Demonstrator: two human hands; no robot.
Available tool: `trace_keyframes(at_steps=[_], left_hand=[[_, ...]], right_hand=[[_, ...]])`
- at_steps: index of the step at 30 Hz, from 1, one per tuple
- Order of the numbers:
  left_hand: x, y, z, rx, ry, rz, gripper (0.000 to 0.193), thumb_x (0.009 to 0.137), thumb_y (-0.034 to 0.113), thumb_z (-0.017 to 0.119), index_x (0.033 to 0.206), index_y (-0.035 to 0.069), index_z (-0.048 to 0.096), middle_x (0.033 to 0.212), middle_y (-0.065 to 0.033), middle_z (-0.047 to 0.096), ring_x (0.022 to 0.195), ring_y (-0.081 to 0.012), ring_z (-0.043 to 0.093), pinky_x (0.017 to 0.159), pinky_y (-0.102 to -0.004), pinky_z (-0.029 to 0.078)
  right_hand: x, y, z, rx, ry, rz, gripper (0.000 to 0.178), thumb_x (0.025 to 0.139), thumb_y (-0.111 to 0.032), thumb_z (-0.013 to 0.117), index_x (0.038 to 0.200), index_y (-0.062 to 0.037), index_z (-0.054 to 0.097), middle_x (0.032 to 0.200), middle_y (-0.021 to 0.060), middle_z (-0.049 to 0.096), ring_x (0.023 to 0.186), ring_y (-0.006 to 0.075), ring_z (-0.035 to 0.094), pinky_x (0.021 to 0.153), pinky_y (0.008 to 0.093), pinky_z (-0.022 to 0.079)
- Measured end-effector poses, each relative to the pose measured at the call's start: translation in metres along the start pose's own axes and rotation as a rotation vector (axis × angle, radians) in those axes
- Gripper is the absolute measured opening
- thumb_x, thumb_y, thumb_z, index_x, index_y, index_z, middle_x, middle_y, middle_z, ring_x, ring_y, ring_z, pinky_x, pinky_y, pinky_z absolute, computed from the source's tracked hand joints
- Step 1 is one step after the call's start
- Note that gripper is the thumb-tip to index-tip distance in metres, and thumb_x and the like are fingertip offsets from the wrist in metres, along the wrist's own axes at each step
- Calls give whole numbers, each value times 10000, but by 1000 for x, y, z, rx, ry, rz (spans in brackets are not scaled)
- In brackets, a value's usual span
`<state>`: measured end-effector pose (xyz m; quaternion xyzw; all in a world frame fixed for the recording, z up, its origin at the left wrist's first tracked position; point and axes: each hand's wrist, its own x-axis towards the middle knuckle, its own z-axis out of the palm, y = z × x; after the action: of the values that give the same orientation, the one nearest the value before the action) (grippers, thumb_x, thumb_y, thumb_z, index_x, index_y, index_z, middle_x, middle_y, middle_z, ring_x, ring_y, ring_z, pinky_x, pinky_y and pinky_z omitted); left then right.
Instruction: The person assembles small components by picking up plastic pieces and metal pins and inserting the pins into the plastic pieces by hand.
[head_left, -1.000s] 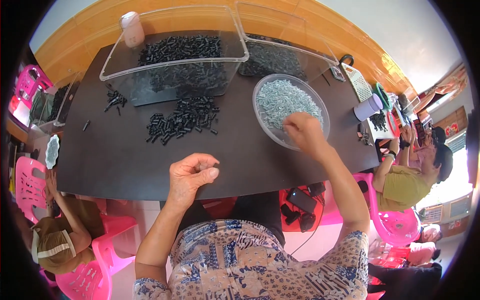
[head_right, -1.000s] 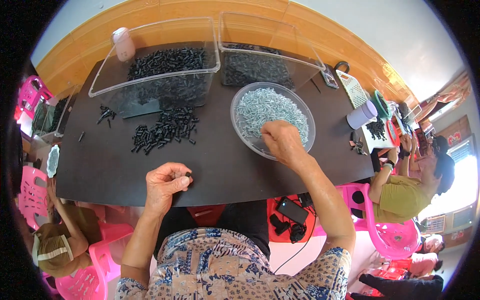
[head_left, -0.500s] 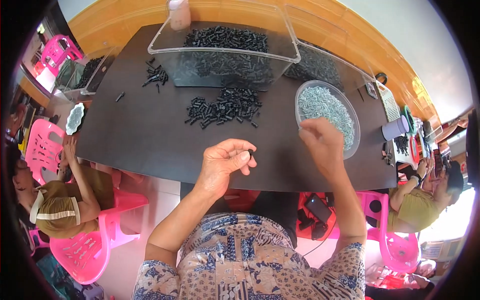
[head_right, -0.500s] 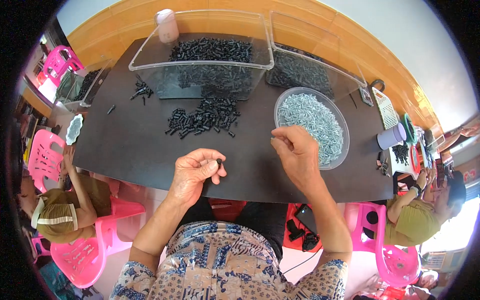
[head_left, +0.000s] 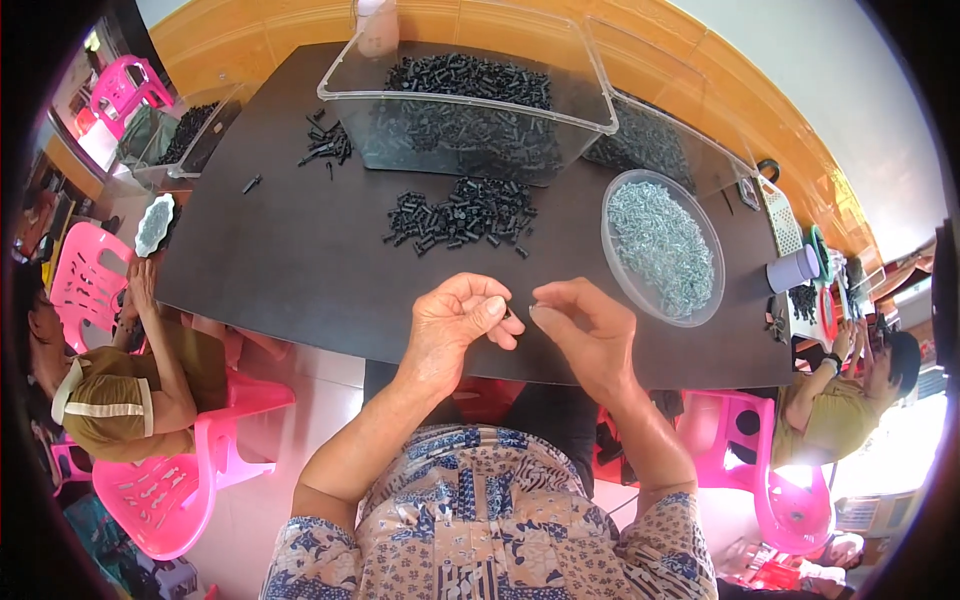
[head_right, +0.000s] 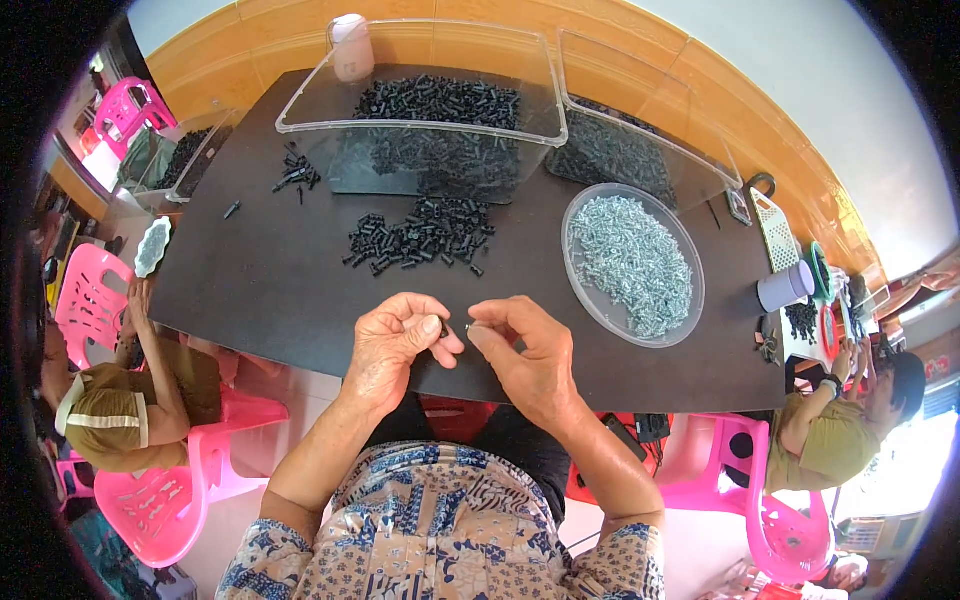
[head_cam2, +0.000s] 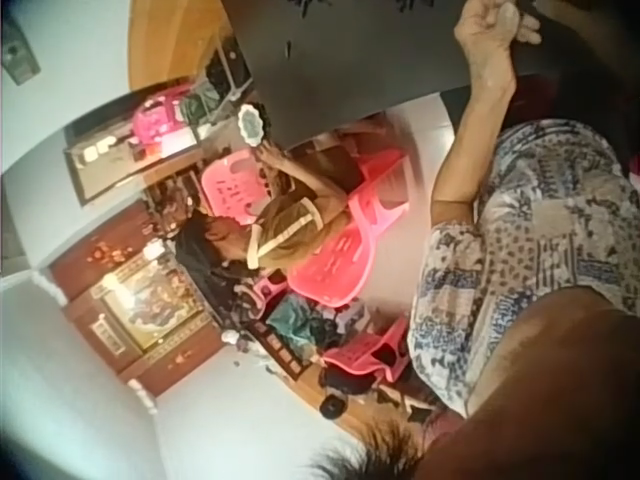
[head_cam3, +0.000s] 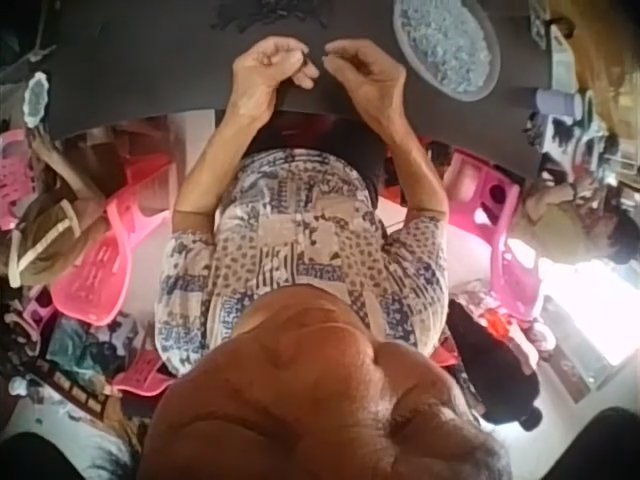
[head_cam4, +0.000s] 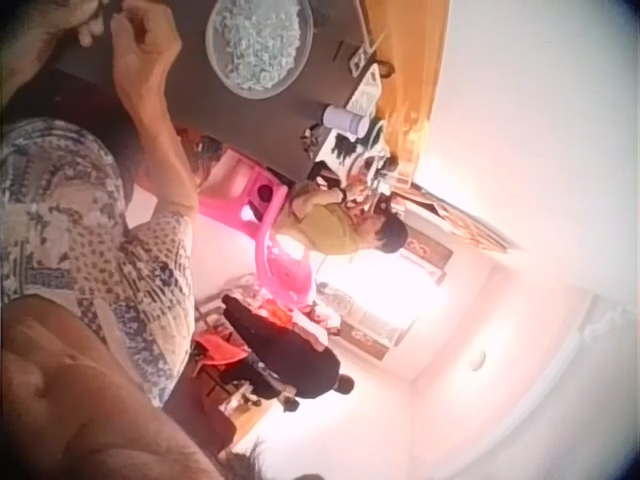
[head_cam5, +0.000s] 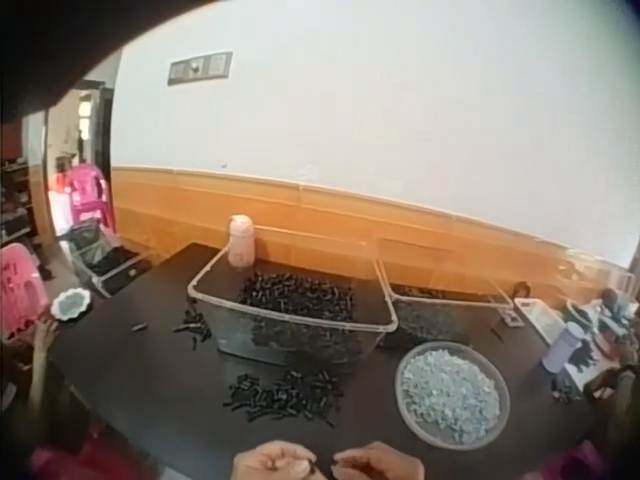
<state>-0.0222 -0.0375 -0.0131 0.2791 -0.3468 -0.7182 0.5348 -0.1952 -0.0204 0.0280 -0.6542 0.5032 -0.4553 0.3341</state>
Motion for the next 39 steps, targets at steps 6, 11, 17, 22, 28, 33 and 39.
trace_keyframes(at_steps=[6, 11, 17, 22, 28, 33, 39], left_hand=[[-1, -1, 1, -10, 77, 13, 172, 850, 141, 698, 913, 2, 620, 795, -61, 654, 674, -116, 605, 622, -221, 493], [-4, 2, 4, -3, 109, 21, 147, 848, 116, 701, 900, 3, 623, 755, -32, 623, 639, -94, 560, 598, -204, 467], [-9, 2, 1, -113, 68, -9, 123, 849, 97, 693, 900, 6, 627, 771, -51, 639, 665, -102, 583, 597, -214, 471], [-13, 0, 0, -139, 61, -38, 105, 855, 69, 675, 910, -6, 625, 794, -77, 656, 688, -125, 614, 626, -233, 500], [-14, -3, 0, -243, 88, -107, 106, 862, 48, 651, 943, -11, 617, 832, -116, 665, 694, -179, 634, 659, -276, 515], [-15, -5, -2, -298, 91, -123, 115, 872, 40, 633, 966, -23, 611, 847, -123, 667, 704, -191, 636, 666, -287, 521], [-21, -3, 6, -272, 102, -94, 149, 860, 29, 642, 990, -44, 627, 865, -140, 678, 715, -192, 641, 671, -290, 534]], right_hand=[[-9, -3, 9, 36, 21, 39, 201, 816, 29, 663, 1015, 22, 637, 842, 25, 606, 780, 80, 576, 675, 216, 467], [-7, -4, 14, -92, 27, -150, 234, 801, 42, 670, 1031, 24, 629, 828, 55, 603, 755, 97, 586, 656, 212, 467], [-4, -4, 18, -230, 43, -331, 269, 763, 60, 689, 1020, 17, 625, 779, 85, 606, 657, 140, 578, 574, 251, 455], [-2, -6, 20, -311, 60, -475, 306, 719, 95, 662, 1009, 26, 598, 743, 99, 598, 617, 240, 554, 543, 330, 456], [0, -8, 25, -417, 57, -620, 269, 713, 103, 631, 976, 61, 595, 814, 135, 634, 638, 261, 565, 570, 333, 469], [0, -8, 29, -447, 92, -652, 278, 688, 96, 630, 962, 61, 599, 817, 134, 635, 664, 261, 582, 584, 330, 479], [-3, -7, 28, -468, 110, -621, 250, 746, 102, 617, 986, 30, 615, 844, 135, 654, 690, 276, 605, 583, 337, 494]])
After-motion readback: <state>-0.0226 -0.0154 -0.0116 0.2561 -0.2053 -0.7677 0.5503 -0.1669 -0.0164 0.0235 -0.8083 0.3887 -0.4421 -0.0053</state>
